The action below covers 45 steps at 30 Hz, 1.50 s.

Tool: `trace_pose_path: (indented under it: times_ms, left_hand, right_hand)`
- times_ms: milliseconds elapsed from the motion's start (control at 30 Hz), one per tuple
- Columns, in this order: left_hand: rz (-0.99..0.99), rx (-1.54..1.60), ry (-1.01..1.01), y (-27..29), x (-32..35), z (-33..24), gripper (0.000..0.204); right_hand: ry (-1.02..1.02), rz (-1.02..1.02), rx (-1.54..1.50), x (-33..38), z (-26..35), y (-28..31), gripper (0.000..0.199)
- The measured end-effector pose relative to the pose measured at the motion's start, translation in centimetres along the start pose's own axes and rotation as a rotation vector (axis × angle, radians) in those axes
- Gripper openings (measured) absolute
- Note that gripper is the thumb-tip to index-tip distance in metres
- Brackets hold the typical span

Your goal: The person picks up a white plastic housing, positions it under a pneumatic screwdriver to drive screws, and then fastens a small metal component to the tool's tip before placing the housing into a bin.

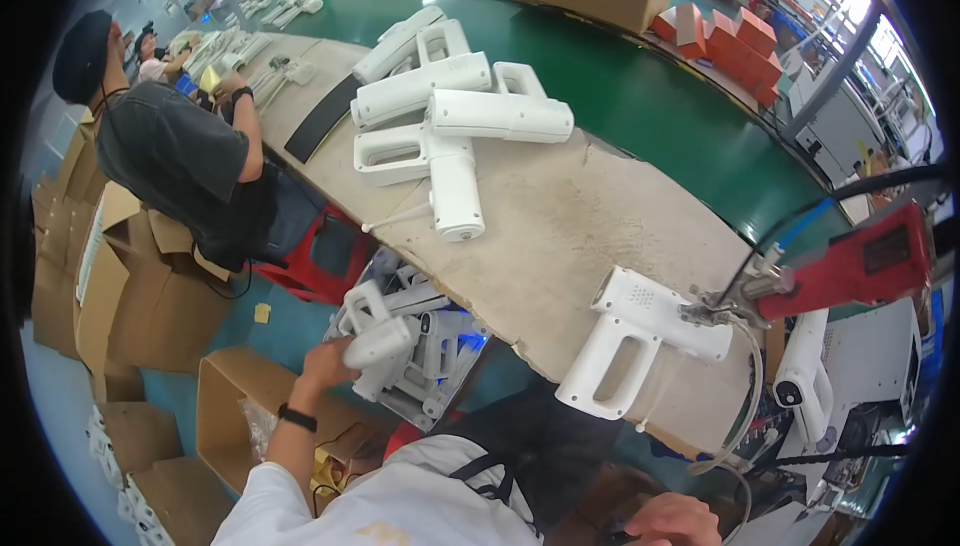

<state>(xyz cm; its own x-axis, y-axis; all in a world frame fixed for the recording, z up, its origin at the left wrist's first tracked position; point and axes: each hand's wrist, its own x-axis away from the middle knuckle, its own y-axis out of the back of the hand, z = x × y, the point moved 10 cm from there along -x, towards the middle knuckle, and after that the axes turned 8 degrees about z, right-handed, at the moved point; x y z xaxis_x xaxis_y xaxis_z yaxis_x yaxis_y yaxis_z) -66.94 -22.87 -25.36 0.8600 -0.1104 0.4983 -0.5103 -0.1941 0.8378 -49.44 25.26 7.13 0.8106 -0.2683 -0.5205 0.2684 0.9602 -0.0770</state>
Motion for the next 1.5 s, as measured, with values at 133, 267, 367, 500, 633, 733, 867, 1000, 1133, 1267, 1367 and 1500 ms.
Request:
trace_pose_path:
  times_ms: [133, 267, 367, 500, 633, 733, 867, 1000, 1133, 1267, 1367, 1500]
  left_hand:
    - [-0.05, -0.104, 0.006, -3.5, -5.2, -0.1, 0.065]
    - [-0.191, -0.255, 0.098, -6.6, -9.0, 2.7, 0.06]
    - [-0.328, -0.233, 0.004, -4.7, -8.1, -1.2, 0.056]
    - [-0.293, 0.253, -0.23, -6.8, -7.7, -6.8, 0.047]
    - [-0.124, 0.442, -0.315, -13.8, -10.1, -11.7, 0.044]
    - [-0.031, 0.472, -0.181, -18.1, -12.1, -10.9, 0.045]
    - [0.21, 0.374, 0.003, -24.3, -13.6, -7.9, 0.048]
    - [0.078, 0.364, -0.098, -24.3, -12.1, -7.3, 0.044]
    - [-0.214, 0.624, -0.252, -15.1, -9.0, -10.8, 0.026]
    - [-0.263, 0.904, -0.457, -1.2, -2.2, -17.5, 0.017]
    - [-0.31, 0.864, -0.787, 7.6, 2.1, -25.1, 0.019]
    - [0.005, 0.98, -0.872, 9.8, 2.5, -33.5, 0.05]
  right_hand:
    - [-0.075, 0.016, 0.045, 0.1, -1.2, -1.2, 0.028]
    - [-0.195, 0.101, 0.084, 0.8, -3.5, -3.0, 0.025]
    - [-0.4, 0.184, 0.226, 3.1, -8.2, -3.8, 0.027]
    - [-0.411, 0.283, 0.497, 4.0, -12.6, -5.5, 0.008]
    - [-0.122, 0.444, 0.813, 4.0, -16.7, -7.7, 0.011]
    - [-0.034, 0.507, 0.919, 4.7, -17.7, -8.2, 0.012]
    - [0.061, 0.422, 0.914, 4.8, -15.4, -7.9, 0.01]
    - [0.008, 0.378, 0.806, 4.2, -12.7, -6.9, 0.006]
    - [0.087, 0.186, 0.792, 2.5, -8.5, -4.7, 0.008]
    - [0.007, -0.078, 0.894, 2.3, -6.3, 1.3, 0.011]
    - [-0.15, -0.381, 0.804, 3.9, -6.1, 6.0, 0.01]
    - [-0.278, -0.497, 0.716, 3.6, -6.9, 8.2, 0.015]
